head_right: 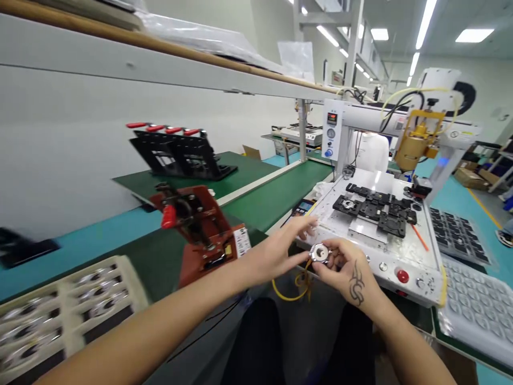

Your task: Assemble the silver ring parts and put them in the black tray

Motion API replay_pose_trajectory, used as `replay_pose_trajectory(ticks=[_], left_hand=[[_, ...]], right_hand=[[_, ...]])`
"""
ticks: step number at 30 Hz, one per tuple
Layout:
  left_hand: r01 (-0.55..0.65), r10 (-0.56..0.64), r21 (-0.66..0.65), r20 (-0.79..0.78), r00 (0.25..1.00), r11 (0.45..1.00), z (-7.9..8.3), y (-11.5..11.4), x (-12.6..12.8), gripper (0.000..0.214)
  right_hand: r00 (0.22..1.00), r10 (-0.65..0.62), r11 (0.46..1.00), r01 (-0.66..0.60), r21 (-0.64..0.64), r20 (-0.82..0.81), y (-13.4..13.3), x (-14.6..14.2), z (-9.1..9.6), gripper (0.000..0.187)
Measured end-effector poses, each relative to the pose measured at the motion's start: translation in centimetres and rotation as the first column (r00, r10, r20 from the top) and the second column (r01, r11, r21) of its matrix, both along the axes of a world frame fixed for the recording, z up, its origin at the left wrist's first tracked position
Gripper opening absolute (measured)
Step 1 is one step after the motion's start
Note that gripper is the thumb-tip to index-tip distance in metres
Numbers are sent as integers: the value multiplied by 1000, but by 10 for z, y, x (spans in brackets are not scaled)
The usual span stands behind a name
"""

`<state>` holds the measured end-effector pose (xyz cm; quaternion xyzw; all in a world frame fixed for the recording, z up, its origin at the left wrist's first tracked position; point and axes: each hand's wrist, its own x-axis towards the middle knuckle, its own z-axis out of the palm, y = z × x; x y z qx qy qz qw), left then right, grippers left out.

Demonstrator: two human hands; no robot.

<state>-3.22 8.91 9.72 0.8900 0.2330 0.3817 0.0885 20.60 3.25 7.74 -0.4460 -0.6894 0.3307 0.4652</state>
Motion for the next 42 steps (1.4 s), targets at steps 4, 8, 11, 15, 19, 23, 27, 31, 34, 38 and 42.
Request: replay_pose_trajectory(ticks=[4, 8, 11, 15, 19, 23, 27, 31, 34, 38, 42], left_hand=[[-75, 66, -209, -53, 996, 975, 18, 89, 43, 55], [-62, -23, -312, -264, 964, 948, 34, 162, 84, 60], [-27, -115, -385, -342, 933, 923, 38, 190, 102, 52], [-2, -184, -440, -380, 907, 898, 40, 205, 109, 44], [17, -196, -452, -352, 915, 892, 44, 207, 112, 45], [41, -139, -441, -192, 972, 896, 52, 200, 106, 44], [68, -60, -445, 32, 998, 893, 59, 182, 86, 53], [85, -21, -461, 142, 990, 883, 60, 157, 59, 52], [112, -18, -481, 196, 980, 869, 54, 140, 43, 48], [133, -13, -494, 239, 971, 859, 42, 123, 25, 44], [117, 6, -506, 236, 972, 855, 32, 104, 9, 46]], right_hand=[[957, -271, 960, 260, 103, 101, 2, 55, 16, 39], [918, -372, 925, 354, 140, 137, -10, 90, 30, 42], [902, -418, 906, 406, 120, 108, -22, 106, 30, 46], [872, -475, 879, 462, 121, 117, -21, 121, 32, 50], [862, -451, 892, 428, 146, 230, 16, 118, 42, 46], [824, -410, 911, 349, 220, 392, 80, 97, 51, 37], [809, -312, 949, 242, 201, 498, 139, 79, 52, 25], [780, -207, 978, 163, 128, 591, 171, 73, 50, 25], [757, -144, 990, 116, 86, 637, 180, 74, 48, 26], [720, -105, 995, 73, 75, 686, 183, 77, 47, 25], [667, -172, 984, 88, 152, 725, 186, 78, 41, 23]])
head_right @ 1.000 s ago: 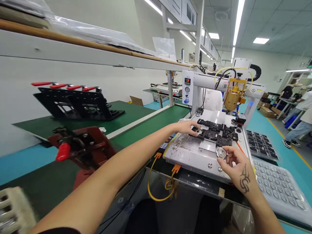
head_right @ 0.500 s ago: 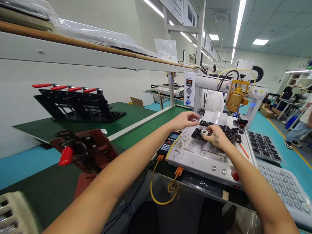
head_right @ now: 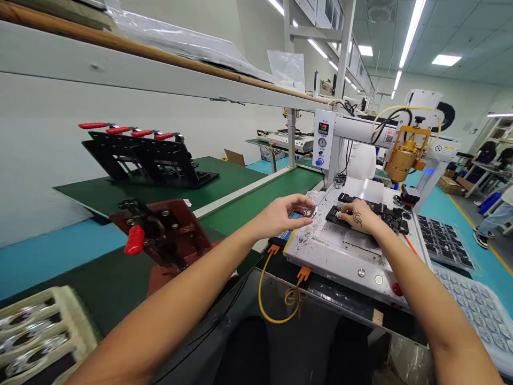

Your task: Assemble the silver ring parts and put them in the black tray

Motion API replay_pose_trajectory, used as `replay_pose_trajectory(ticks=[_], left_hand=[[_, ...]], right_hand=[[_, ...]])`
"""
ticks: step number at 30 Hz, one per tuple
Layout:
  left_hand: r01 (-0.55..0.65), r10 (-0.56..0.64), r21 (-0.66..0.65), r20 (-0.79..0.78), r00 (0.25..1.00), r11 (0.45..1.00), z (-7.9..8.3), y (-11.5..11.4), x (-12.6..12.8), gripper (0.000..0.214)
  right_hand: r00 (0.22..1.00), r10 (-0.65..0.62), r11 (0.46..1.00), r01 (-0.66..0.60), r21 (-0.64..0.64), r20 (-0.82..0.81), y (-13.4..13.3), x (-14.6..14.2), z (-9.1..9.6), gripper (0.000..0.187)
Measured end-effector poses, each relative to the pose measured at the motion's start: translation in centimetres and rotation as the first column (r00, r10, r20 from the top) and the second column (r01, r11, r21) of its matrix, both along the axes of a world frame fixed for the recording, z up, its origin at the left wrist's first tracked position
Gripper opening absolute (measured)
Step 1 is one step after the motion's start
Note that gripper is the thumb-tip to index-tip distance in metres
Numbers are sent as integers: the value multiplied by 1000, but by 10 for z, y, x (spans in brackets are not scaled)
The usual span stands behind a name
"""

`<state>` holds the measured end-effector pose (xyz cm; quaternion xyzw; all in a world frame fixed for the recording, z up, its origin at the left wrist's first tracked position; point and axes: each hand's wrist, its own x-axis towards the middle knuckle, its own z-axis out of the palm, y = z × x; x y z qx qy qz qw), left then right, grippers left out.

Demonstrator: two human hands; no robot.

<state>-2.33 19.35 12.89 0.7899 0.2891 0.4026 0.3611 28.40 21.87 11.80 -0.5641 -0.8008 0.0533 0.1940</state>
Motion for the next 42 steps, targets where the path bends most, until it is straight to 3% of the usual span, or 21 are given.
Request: replay_pose_trajectory(ticks=[6, 8, 10, 11, 13, 16, 19, 23, 25, 26, 29, 32, 36, 42], left_hand=[[13, -11, -35, 63, 998, 999, -4, -36, 1, 45], [35, -29, -60, 99, 995, 998, -9, -50, 7, 45], [43, -33, -93, 105, 994, 995, -21, -66, 11, 45], [45, -34, -114, 97, 995, 992, -30, -74, 12, 45], [68, -58, -164, 65, 996, 984, -52, -89, 15, 43], [155, -162, -197, -22, 987, 968, -96, -108, 31, 39], [262, -277, -109, -165, 947, 959, -142, -116, 66, 35], [295, -293, -33, -256, 921, 955, -190, -117, 105, 38], [304, -297, -17, -278, 914, 953, -206, -123, 107, 38], [315, -302, 2, -287, 909, 949, -211, -128, 103, 37], [353, -304, 114, -310, 901, 929, -218, -145, 84, 34], [338, -257, 205, -341, 904, 919, -214, -156, 73, 36], [298, -205, 234, -353, 913, 925, -207, -148, 86, 38], [382, -326, 177, -279, 903, 907, -221, -131, 108, 48]], right_hand=[[997, -66, 984, 62, 165, 24, -10, -10, 2, 18], [995, -97, 969, 96, 228, -7, -34, 0, 4, 26], [987, -144, 935, 159, 317, -71, -75, 21, 0, 33], [978, -176, 905, 206, 371, -113, -101, 35, -6, 34], [940, -233, 774, 335, 538, -250, -158, 63, -26, 29], [834, -441, 614, 549, 567, -331, -228, 97, -71, 27], [778, -513, 571, 624, 533, -361, -255, 112, -109, 39], [764, -501, 542, 643, 541, -406, -260, 104, -126, 38], [775, -470, 567, 632, 528, -422, -269, 89, -130, 28], [794, -438, 611, 606, 508, -421, -275, 79, -132, 21], [876, -293, 817, 437, 376, -383, -289, 47, -146, 7], [917, -164, 936, 261, 237, -363, -284, 23, -167, 18], [928, -103, 971, 172, 168, -359, -257, 15, -190, 31], [951, -88, 980, 135, 144, -297, -242, 21, -202, 27]])
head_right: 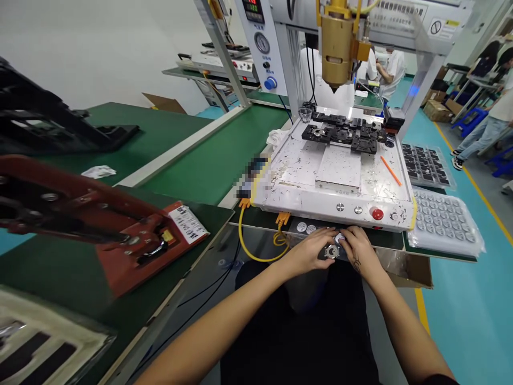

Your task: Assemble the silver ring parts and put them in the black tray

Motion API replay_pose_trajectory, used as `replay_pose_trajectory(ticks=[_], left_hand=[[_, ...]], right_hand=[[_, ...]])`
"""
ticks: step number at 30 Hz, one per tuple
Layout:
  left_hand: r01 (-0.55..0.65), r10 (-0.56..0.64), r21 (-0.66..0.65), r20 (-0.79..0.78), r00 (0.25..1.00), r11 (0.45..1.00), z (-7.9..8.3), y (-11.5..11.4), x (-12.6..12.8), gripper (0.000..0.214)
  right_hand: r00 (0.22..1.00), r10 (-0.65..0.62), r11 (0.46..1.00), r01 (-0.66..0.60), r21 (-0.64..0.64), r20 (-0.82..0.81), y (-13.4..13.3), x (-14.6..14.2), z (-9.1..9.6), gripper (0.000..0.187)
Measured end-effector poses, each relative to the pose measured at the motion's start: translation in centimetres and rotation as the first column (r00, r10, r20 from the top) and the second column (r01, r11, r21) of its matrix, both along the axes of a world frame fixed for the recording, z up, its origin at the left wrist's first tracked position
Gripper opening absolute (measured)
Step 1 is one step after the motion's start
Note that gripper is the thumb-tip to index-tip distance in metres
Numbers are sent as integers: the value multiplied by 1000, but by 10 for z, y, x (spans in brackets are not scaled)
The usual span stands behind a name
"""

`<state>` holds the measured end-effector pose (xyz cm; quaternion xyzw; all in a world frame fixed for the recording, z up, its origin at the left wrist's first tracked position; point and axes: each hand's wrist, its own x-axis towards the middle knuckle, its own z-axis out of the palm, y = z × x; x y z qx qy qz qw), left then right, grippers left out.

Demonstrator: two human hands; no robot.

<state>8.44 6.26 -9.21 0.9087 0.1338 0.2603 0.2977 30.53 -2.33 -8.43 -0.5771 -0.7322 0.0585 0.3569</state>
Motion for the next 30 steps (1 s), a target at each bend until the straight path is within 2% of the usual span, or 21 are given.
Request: replay_pose_trajectory(ticks=[3, 8, 14, 18, 21, 23, 27, 30], left_hand=[[22, -23, -42, -3, 1000, 999, -4, -1, -3, 49], [69, -79, -171, -54, 995, 983, 5, -1, -8, 41], [100, -130, -260, -102, 986, 960, 14, 5, -10, 38], [123, -167, -309, -121, 978, 943, 19, 9, -14, 37], [67, -110, -334, -112, 988, 940, 21, 13, -14, 35], [17, -51, -331, -95, 994, 944, 20, 18, -10, 37], [-13, -15, -322, -85, 996, 946, 18, 32, -5, 39], [-16, -13, -308, -89, 996, 951, 18, 38, -15, 39]], right_hand=[[999, 34, 999, -34, -17, 39, -2, 3, -2, 27], [995, 62, 998, -62, 3, 74, -5, 6, -9, 29], [996, 49, 990, -59, 131, 77, -13, 3, -39, 28], [995, 66, 978, -80, 195, 77, -38, -6, -53, 27], [997, 36, 978, -49, 202, 71, -59, -14, -49, 24], [998, 3, 983, -14, 184, 60, -64, -18, -41, 24], [999, 8, 995, -12, 100, 43, -50, -19, -26, 18], [1000, -11, 999, 10, 52, 19, -38, -18, -22, 15]])
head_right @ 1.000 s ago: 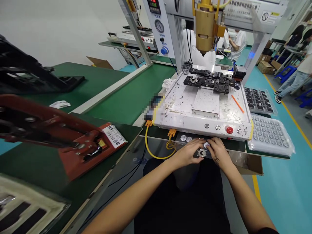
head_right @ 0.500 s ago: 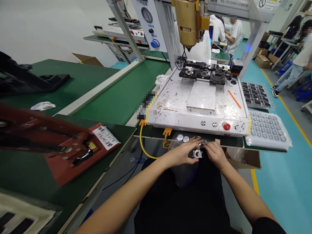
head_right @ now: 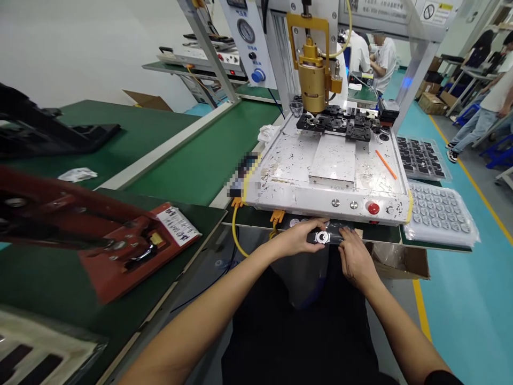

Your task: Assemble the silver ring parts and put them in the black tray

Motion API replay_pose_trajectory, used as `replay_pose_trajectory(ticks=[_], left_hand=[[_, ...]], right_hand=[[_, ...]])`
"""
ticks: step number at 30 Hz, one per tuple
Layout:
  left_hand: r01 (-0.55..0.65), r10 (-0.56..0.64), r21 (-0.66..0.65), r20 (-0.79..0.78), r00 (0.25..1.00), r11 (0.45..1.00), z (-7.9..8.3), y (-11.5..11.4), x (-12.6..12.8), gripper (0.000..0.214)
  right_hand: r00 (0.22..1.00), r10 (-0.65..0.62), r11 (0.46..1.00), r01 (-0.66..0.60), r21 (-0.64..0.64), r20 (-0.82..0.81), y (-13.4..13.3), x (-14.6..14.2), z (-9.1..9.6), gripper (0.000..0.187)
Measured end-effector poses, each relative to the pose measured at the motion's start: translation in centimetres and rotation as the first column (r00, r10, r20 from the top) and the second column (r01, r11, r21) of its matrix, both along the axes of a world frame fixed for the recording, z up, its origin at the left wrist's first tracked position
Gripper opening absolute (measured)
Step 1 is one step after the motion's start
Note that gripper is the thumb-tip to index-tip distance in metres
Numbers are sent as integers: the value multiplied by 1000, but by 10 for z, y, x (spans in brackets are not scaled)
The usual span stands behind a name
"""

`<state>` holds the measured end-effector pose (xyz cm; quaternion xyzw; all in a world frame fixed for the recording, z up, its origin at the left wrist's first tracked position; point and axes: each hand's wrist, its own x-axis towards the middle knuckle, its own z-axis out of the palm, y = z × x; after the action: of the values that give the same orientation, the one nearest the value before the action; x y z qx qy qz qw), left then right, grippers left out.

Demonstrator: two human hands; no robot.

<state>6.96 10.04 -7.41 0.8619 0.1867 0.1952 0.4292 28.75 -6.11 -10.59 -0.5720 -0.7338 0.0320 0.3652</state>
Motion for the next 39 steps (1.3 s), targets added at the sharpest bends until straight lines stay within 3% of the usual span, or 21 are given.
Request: replay_pose_trajectory(ticks=[6, 9, 14, 17, 19, 21, 22, 24, 26, 29, 31, 35, 39], left_hand=[[-45, 42, 140, 23, 999, 989, 0, -19, -25, 36], [-92, 88, 228, 27, 996, 969, -2, -26, -16, 36], [-229, 223, 226, 51, 973, 947, -1, -30, 9, 33], [-285, 275, 217, 74, 959, 934, 6, -37, 13, 29], [-310, 301, 102, 95, 949, 945, 15, -46, 7, 29], [-298, 325, -200, 118, 938, 933, 25, -58, -3, 34], [-266, 340, -389, 135, 931, 882, 30, -64, -9, 38], [-163, 379, -689, 174, 909, 706, 40, -76, -20, 46], [-79, 440, -836, 204, 874, 543, 49, -86, -30, 52], [-42, 530, -917, 191, 826, 396, 61, -97, -42, 56], [-45, 571, -939, 169, 804, 341, 67, -102, -49, 59], [-25, 619, -964, 150, 771, 265, 78, -112, -61, 61], [8, 629, -966, 175, 757, 258, 82, -120, -70, 54]], right_hand=[[990, -86, 995, 79, -61, -112, 11, 0, 8, 13], [970, -130, 990, 117, -74, -203, 11, 2, 15, 10], [872, -303, 952, 261, -159, -384, -1, 7, 29, 17], [819, -332, 938, 233, -256, -468, -7, 5, 47, 25], [802, -325, 934, 190, -301, -502, -9, 0, 63, 29], [772, -310, 930, 125, -345, -555, -10, -8, 81, 31], [744, -303, 928, 89, -361, -595, -10, -12, 89, 31], [656, -294, 924, 10, -382, -695, -8, -22, 100, 31], [552, -294, 916, -71, -395, -780, -2, -31, 105, 31], [432, -298, 888, -201, -413, -851, 7, -43, 104, 31], [400, -286, 876, -260, -407, -871, 11, -49, 102, 31], [426, -259, 860, -307, -408, -867, 11, -55, 103, 30], [402, -287, 797, -404, -450, -870, 6, -56, 108, 31]])
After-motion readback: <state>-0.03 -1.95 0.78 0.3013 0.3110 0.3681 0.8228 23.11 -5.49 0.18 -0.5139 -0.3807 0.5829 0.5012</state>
